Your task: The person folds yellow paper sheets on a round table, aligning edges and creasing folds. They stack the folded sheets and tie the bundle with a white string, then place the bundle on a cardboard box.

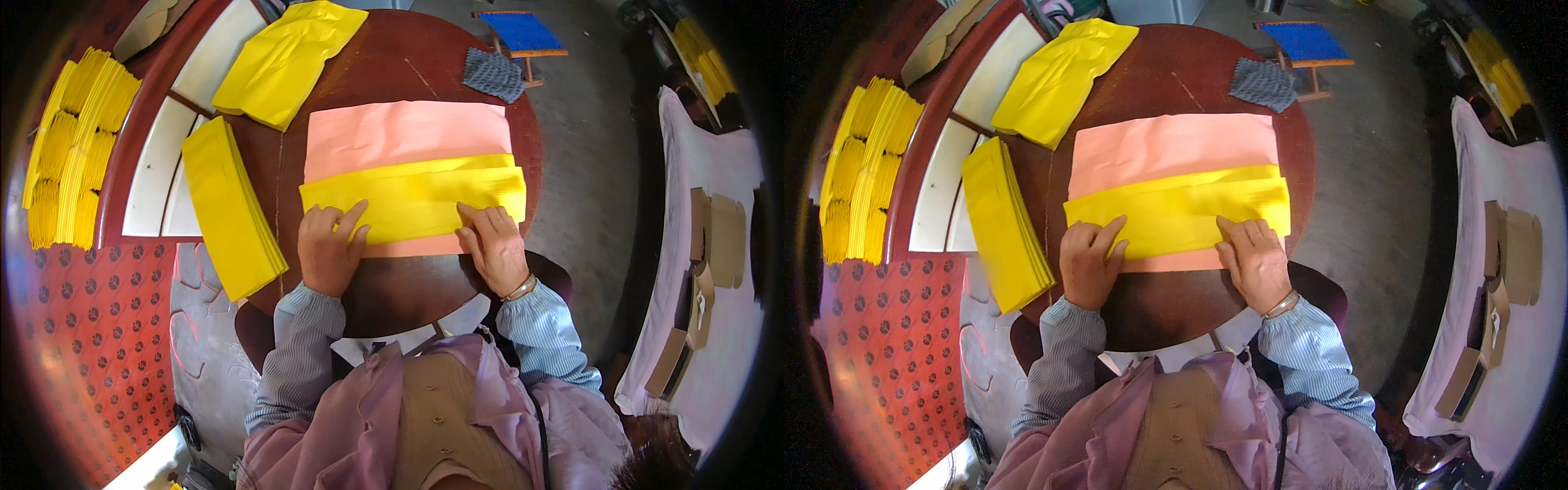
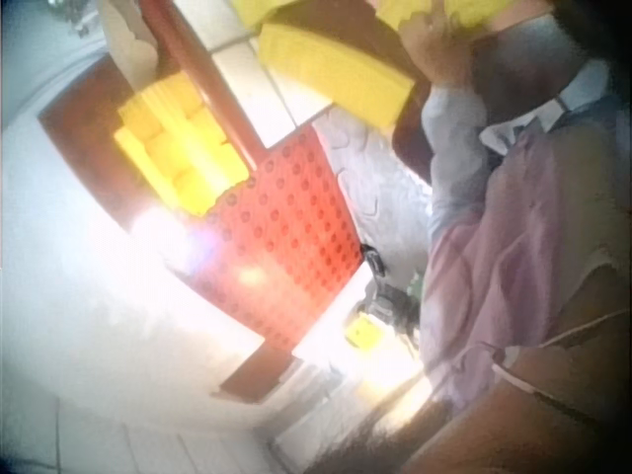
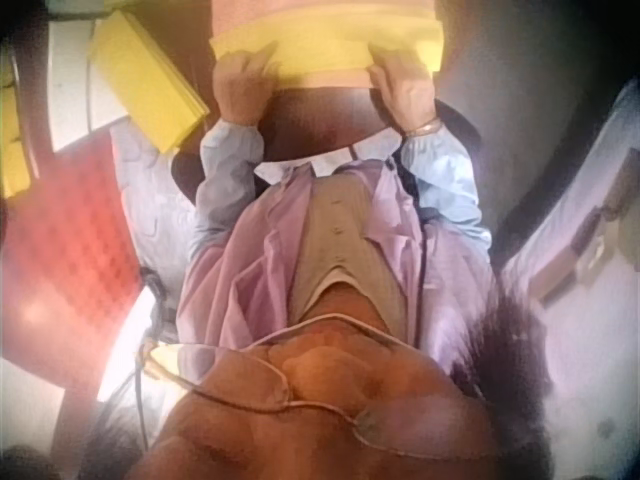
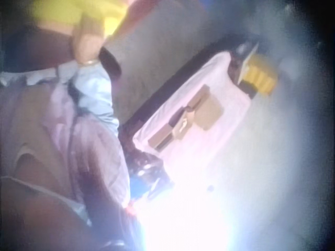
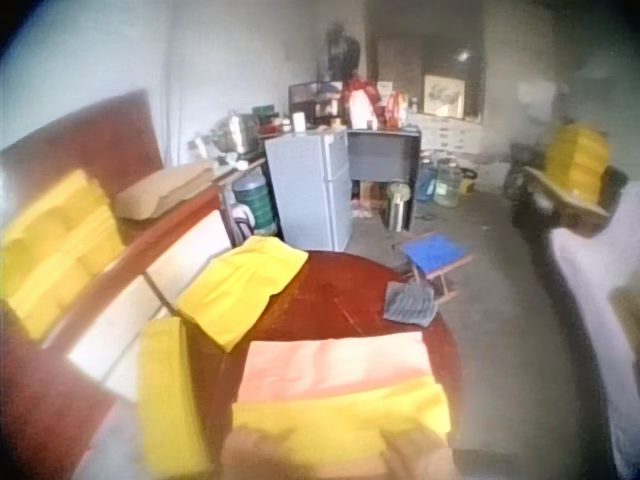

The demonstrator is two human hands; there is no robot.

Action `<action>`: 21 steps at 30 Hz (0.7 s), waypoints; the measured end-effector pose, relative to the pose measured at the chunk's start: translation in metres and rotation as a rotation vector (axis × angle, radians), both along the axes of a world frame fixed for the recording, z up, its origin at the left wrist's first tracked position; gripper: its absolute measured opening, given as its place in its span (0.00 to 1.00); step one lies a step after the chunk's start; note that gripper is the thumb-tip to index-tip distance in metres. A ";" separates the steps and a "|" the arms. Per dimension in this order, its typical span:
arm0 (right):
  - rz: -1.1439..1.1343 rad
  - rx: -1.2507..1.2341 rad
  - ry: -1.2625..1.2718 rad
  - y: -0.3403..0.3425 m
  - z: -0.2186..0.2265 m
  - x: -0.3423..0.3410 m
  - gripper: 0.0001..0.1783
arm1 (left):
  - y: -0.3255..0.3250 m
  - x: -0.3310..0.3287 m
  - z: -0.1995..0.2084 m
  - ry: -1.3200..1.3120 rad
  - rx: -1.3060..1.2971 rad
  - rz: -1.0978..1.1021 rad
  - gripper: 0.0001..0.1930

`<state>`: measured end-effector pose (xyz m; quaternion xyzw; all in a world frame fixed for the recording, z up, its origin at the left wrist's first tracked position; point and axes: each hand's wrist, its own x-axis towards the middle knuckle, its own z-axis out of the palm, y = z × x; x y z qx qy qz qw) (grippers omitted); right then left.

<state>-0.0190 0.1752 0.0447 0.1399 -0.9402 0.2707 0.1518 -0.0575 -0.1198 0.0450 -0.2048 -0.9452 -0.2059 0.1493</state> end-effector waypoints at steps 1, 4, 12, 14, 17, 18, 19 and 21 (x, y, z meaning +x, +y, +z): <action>-0.021 -0.015 0.025 0.006 0.000 0.000 0.17 | 0.001 0.000 -0.001 -0.002 0.013 0.016 0.20; -0.048 -0.025 0.045 0.018 0.003 -0.001 0.17 | 0.003 -0.003 -0.005 0.017 0.003 0.063 0.21; -0.088 -0.101 0.017 0.017 0.002 0.003 0.13 | 0.012 -0.016 -0.003 0.201 -0.080 0.096 0.21; -0.107 -0.130 0.032 0.018 0.001 0.005 0.12 | 0.022 -0.015 -0.009 0.157 -0.023 0.034 0.20; -0.117 -0.096 0.012 0.022 0.003 0.004 0.10 | 0.022 -0.012 -0.015 0.068 0.020 -0.083 0.19; -0.116 -0.105 0.006 0.023 0.005 0.003 0.09 | 0.020 -0.011 -0.016 0.037 0.035 -0.124 0.19; -0.109 -0.084 0.046 0.023 0.007 0.000 0.09 | 0.018 -0.011 -0.017 0.033 0.019 -0.137 0.19; -0.092 -0.011 0.067 0.018 0.012 -0.005 0.08 | 0.014 -0.010 -0.019 0.028 0.007 -0.159 0.18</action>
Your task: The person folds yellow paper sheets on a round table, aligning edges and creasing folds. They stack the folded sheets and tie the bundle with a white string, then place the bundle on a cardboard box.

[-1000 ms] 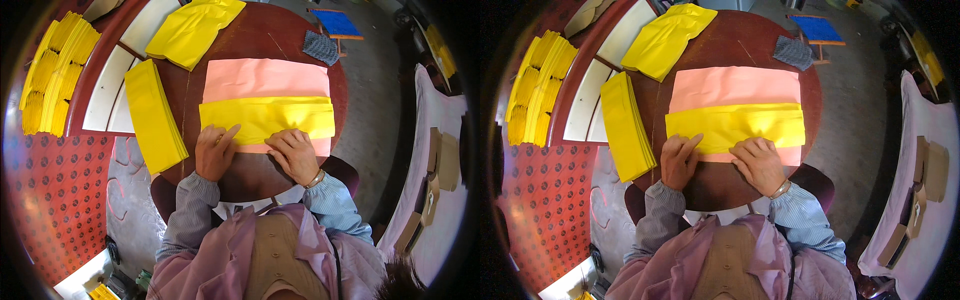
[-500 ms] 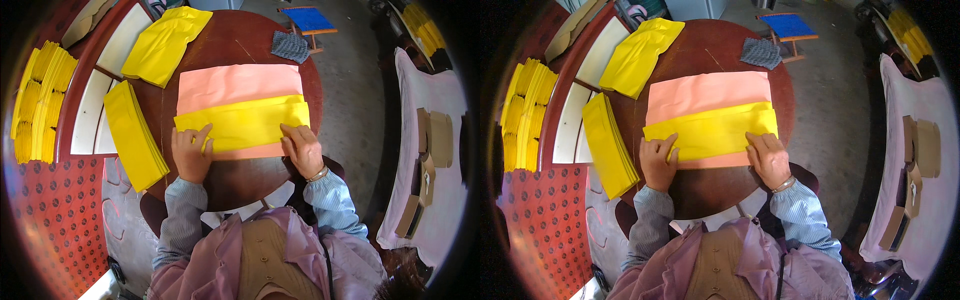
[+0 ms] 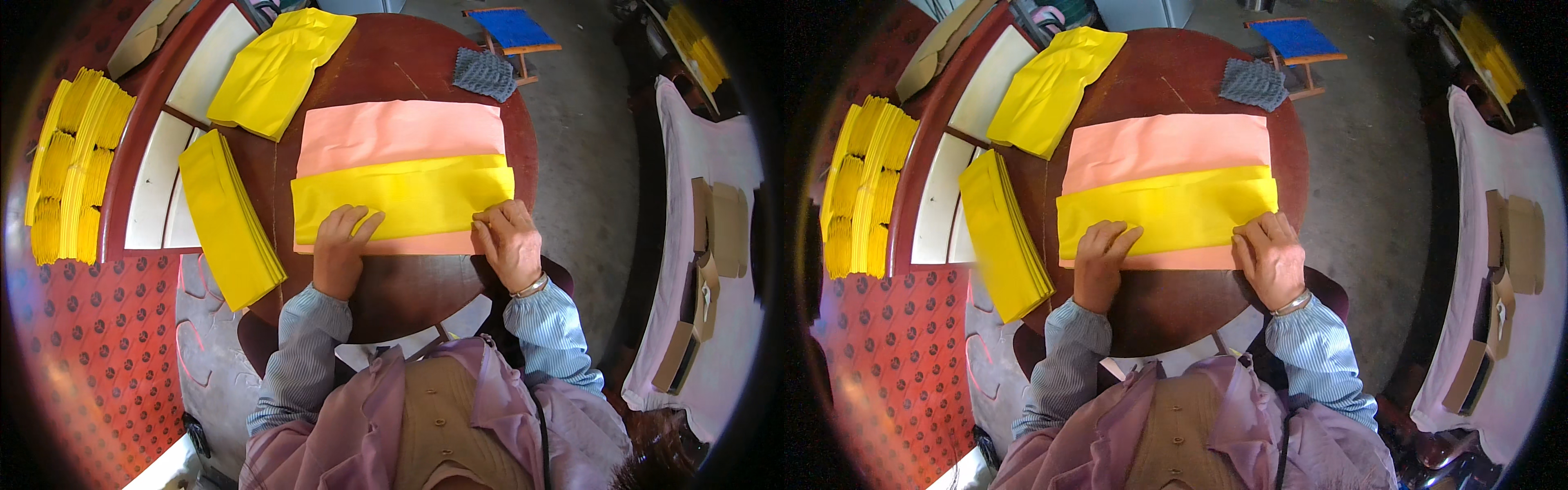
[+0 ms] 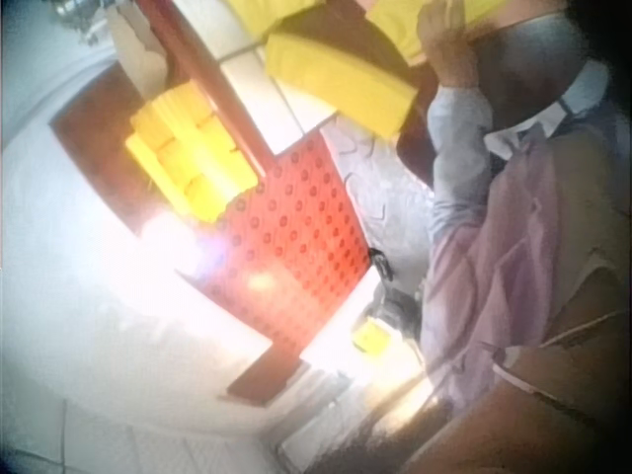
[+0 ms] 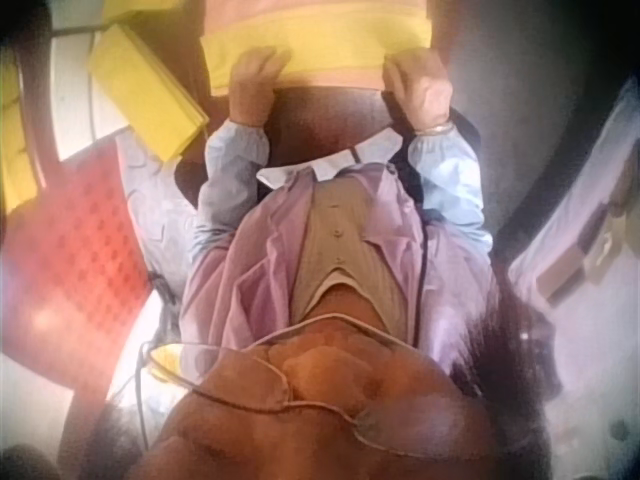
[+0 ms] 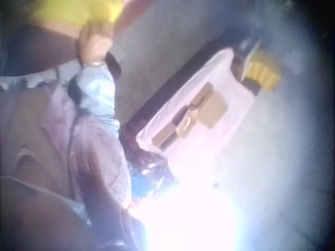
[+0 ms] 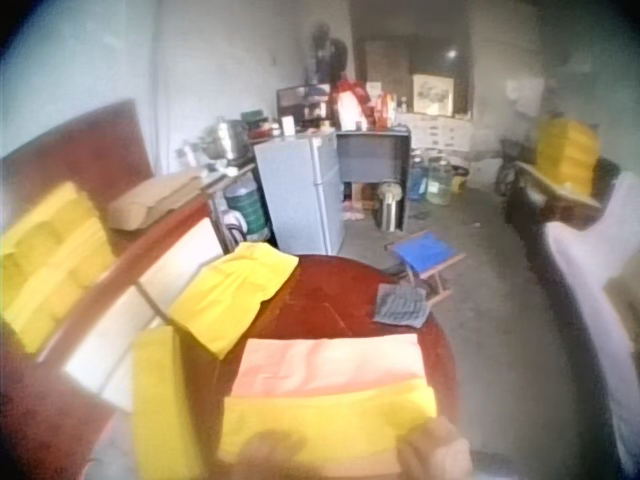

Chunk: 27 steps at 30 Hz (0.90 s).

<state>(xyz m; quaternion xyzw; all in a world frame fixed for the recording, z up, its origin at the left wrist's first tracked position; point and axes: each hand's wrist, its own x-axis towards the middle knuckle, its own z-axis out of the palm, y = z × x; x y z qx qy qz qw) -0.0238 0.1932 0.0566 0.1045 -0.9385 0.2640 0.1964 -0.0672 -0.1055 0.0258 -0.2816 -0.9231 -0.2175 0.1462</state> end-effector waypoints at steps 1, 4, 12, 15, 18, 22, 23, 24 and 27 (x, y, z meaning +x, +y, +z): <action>0.007 0.010 0.015 -0.004 0.003 -0.002 0.08 | 0.000 0.001 -0.001 0.006 -0.005 -0.008 0.18; 0.147 -0.041 0.010 -0.029 0.003 -0.012 0.09 | 0.002 0.002 -0.002 0.022 0.021 -0.025 0.17; 0.236 0.061 -0.075 -0.042 0.000 -0.007 0.12 | -0.021 0.026 0.003 -0.020 0.190 0.093 0.14; 0.202 0.074 -0.067 -0.035 -0.002 0.000 0.12 | -0.030 0.031 0.002 -0.026 0.192 0.118 0.13; 0.174 0.075 -0.065 -0.029 -0.004 0.004 0.11 | -0.029 0.028 0.000 0.006 0.198 0.145 0.15; 0.125 0.064 -0.068 -0.017 -0.005 0.007 0.11 | -0.024 0.022 0.001 0.061 0.198 0.129 0.24; 0.109 0.075 -0.059 -0.014 -0.005 0.008 0.12 | -0.024 0.021 0.002 0.052 0.176 0.123 0.24; 0.096 0.080 -0.054 -0.010 -0.006 0.010 0.12 | -0.024 0.021 0.003 0.038 0.157 0.123 0.24; 0.049 0.104 -0.048 0.000 -0.007 0.011 0.14 | -0.022 0.016 0.008 0.043 0.113 0.117 0.29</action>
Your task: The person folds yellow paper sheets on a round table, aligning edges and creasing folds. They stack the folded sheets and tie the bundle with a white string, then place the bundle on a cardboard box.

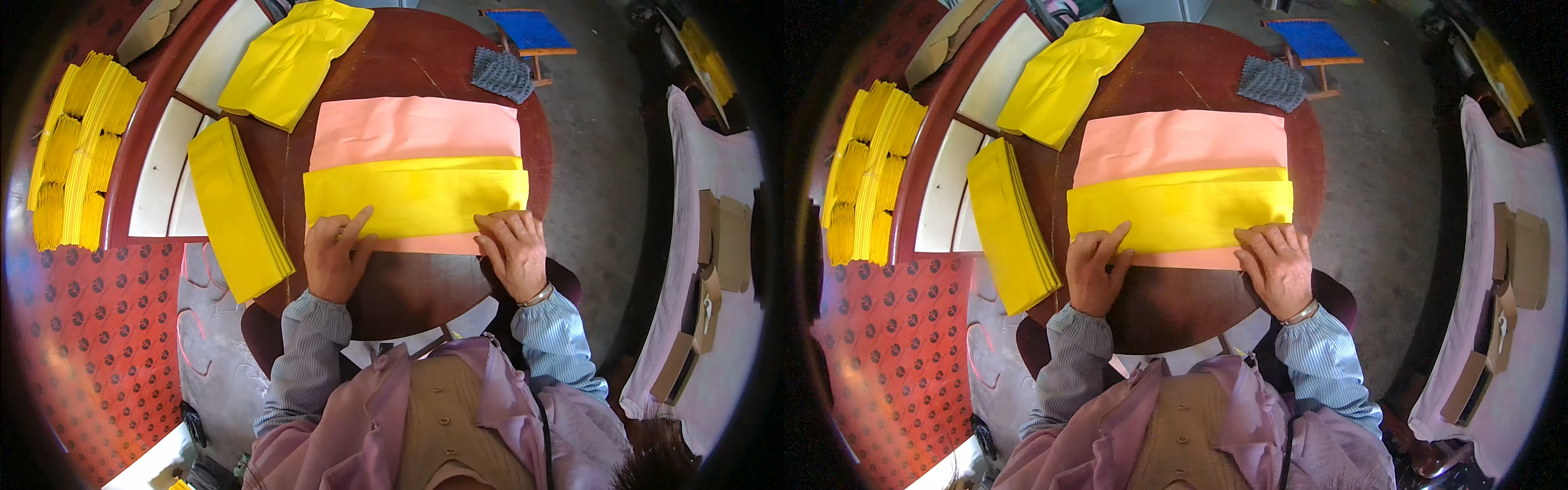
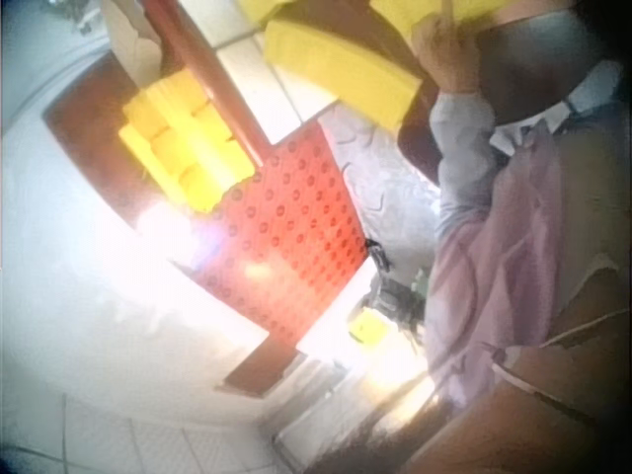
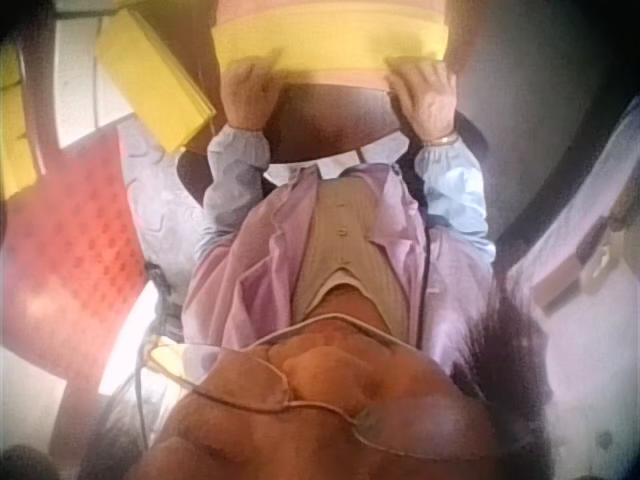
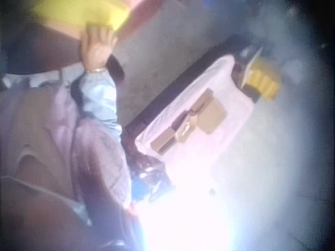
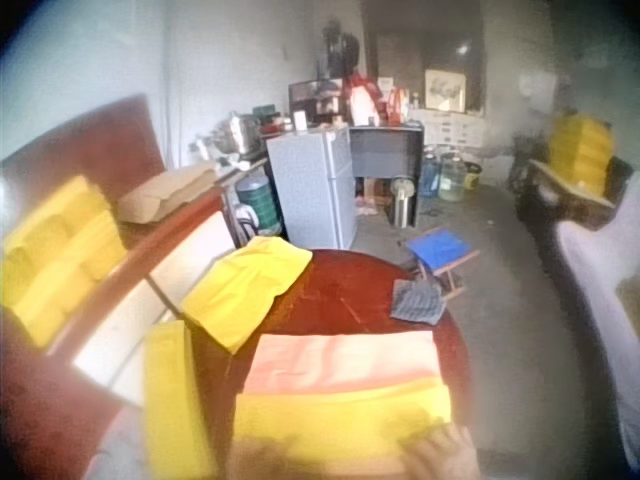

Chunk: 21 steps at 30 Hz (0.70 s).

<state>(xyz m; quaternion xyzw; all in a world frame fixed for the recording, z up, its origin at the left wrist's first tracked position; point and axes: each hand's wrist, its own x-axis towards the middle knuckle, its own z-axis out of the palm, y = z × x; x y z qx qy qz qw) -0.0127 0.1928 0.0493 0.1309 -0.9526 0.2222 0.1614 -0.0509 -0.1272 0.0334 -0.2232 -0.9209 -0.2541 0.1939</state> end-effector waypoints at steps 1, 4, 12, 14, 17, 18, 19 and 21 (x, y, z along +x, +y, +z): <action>-0.016 -0.005 0.003 0.003 0.000 0.000 0.15 | 0.002 -0.001 0.002 -0.005 -0.015 0.008 0.29; -0.061 0.007 0.023 0.009 -0.002 0.000 0.16 | 0.012 -0.006 0.008 -0.069 -0.141 0.090 0.29; -0.155 -0.010 0.074 0.015 -0.007 0.003 0.16 | 0.036 -0.019 0.009 -0.006 -0.223 0.259 0.34; -0.176 -0.017 0.081 0.018 -0.009 0.004 0.14 | 0.037 -0.019 0.007 0.019 -0.224 0.281 0.35; -0.194 -0.035 0.098 0.021 -0.012 0.007 0.12 | 0.038 -0.018 0.003 0.015 -0.262 0.311 0.36; -0.196 -0.050 0.091 0.022 -0.012 0.008 0.12 | 0.039 -0.018 0.002 0.010 -0.259 0.314 0.36; -0.210 -0.043 0.096 0.023 -0.013 0.009 0.12 | 0.039 -0.019 0.002 0.006 -0.257 0.317 0.36; -0.234 -0.073 0.082 0.025 -0.014 0.009 0.13 | 0.040 -0.019 0.002 -0.049 -0.265 0.339 0.37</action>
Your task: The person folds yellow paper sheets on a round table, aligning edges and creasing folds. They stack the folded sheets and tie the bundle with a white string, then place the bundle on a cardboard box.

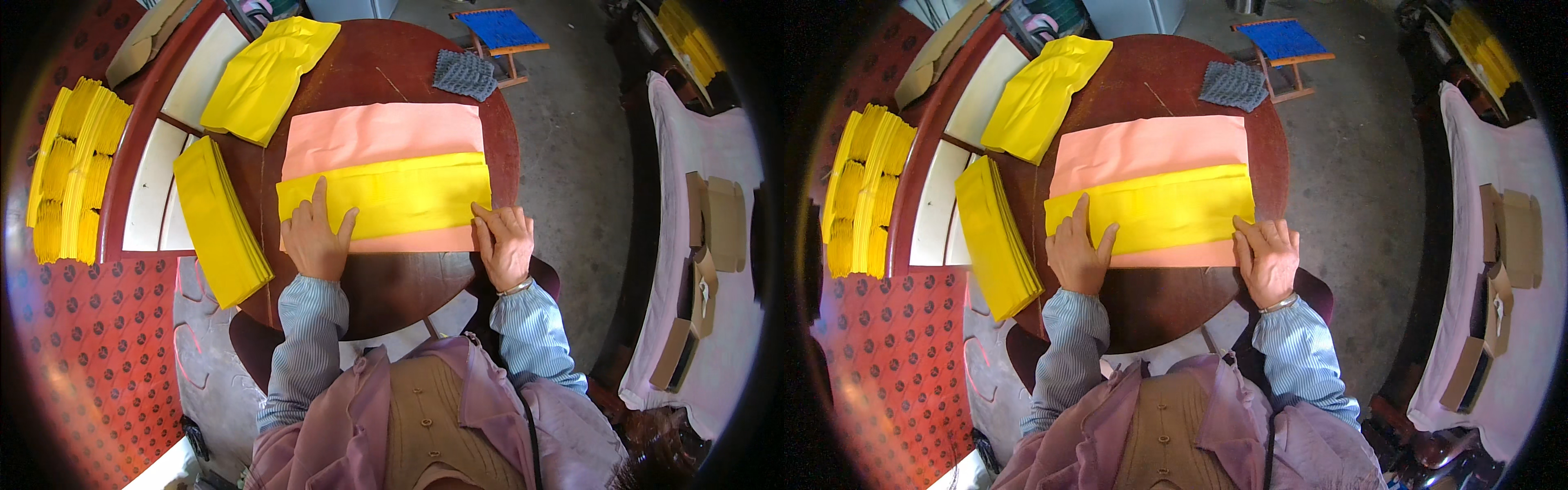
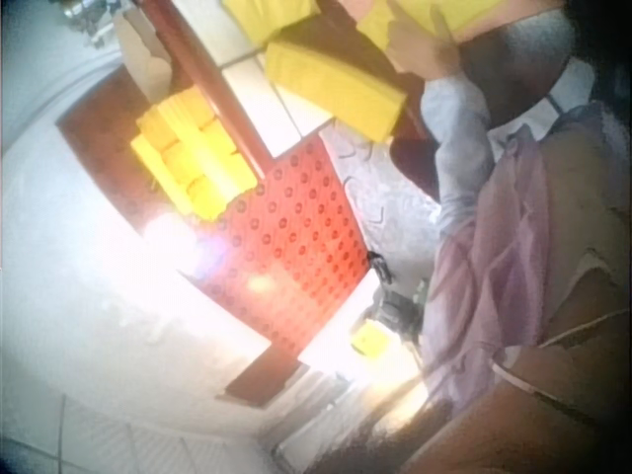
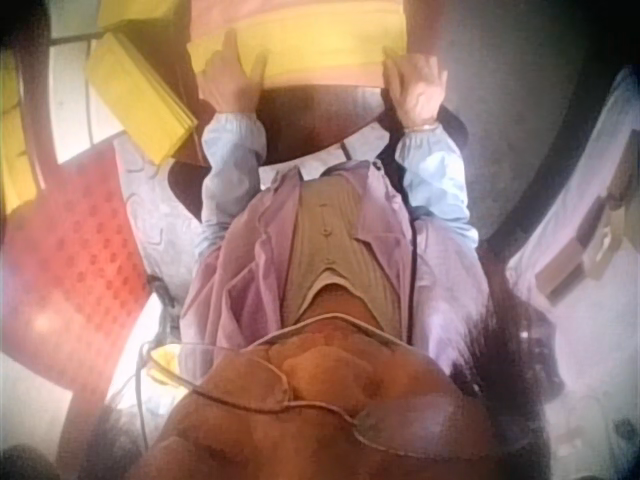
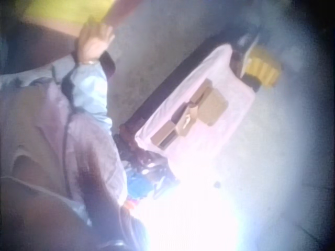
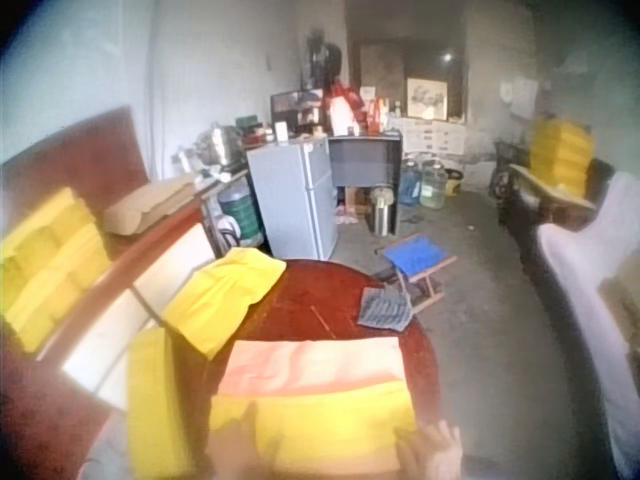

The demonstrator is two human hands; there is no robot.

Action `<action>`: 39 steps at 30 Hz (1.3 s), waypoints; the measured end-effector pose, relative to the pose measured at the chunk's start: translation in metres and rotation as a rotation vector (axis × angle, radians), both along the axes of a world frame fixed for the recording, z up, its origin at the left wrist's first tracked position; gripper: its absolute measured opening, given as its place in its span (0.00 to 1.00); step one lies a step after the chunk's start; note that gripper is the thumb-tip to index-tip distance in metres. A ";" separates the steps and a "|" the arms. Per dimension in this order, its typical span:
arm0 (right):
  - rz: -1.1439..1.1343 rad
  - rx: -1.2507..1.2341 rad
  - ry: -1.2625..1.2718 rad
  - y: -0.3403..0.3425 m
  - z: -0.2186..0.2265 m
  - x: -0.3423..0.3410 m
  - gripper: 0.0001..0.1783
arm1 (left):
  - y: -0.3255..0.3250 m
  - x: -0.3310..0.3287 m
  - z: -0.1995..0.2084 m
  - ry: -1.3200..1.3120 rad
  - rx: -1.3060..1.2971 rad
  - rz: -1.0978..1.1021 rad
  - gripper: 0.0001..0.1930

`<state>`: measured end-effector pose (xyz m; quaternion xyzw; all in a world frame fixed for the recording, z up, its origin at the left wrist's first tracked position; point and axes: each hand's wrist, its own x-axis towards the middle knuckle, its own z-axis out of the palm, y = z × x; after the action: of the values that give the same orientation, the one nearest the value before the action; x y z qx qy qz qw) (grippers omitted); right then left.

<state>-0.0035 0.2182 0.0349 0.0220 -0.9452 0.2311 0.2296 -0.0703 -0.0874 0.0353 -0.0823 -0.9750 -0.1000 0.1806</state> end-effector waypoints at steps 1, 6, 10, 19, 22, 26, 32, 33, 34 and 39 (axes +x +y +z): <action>-0.008 0.006 0.014 0.001 -0.001 0.000 0.13 | 0.001 0.000 0.000 -0.047 0.000 0.024 0.37; -0.027 -0.045 0.036 0.004 -0.004 0.000 0.13 | 0.007 -0.003 -0.006 0.034 0.051 -0.081 0.35; -0.036 -0.020 0.026 0.006 -0.006 0.002 0.14 | 0.009 -0.008 -0.020 -0.068 0.155 -0.183 0.34; -0.080 0.082 0.059 -0.007 0.009 0.001 0.14 | 0.009 -0.007 -0.038 -0.095 0.131 -0.173 0.36; 0.022 0.146 0.003 -0.039 0.017 -0.003 0.27 | 0.011 -0.006 -0.039 -0.096 0.102 -0.153 0.36; 0.360 0.156 -0.126 -0.118 -0.002 -0.042 0.37 | 0.012 -0.007 -0.040 -0.091 0.081 -0.143 0.37; 0.324 0.283 -0.190 -0.114 -0.032 -0.081 0.40 | 0.013 -0.009 -0.041 -0.101 0.043 -0.127 0.38; 0.299 0.309 -0.200 -0.104 -0.034 -0.080 0.41 | 0.013 -0.008 -0.041 -0.112 0.049 -0.122 0.38; 0.267 0.344 -0.202 -0.094 -0.034 -0.079 0.41 | 0.013 -0.008 -0.042 -0.113 0.050 -0.120 0.38; 0.098 0.411 -0.331 -0.039 -0.021 -0.074 0.45 | 0.000 -0.010 -0.042 -0.104 0.037 -0.063 0.48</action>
<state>-0.0780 0.1791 0.0134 0.0758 -0.9948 0.0454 0.0509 -0.0801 -0.0878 -0.0063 -0.1042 -0.9779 -0.1279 0.1282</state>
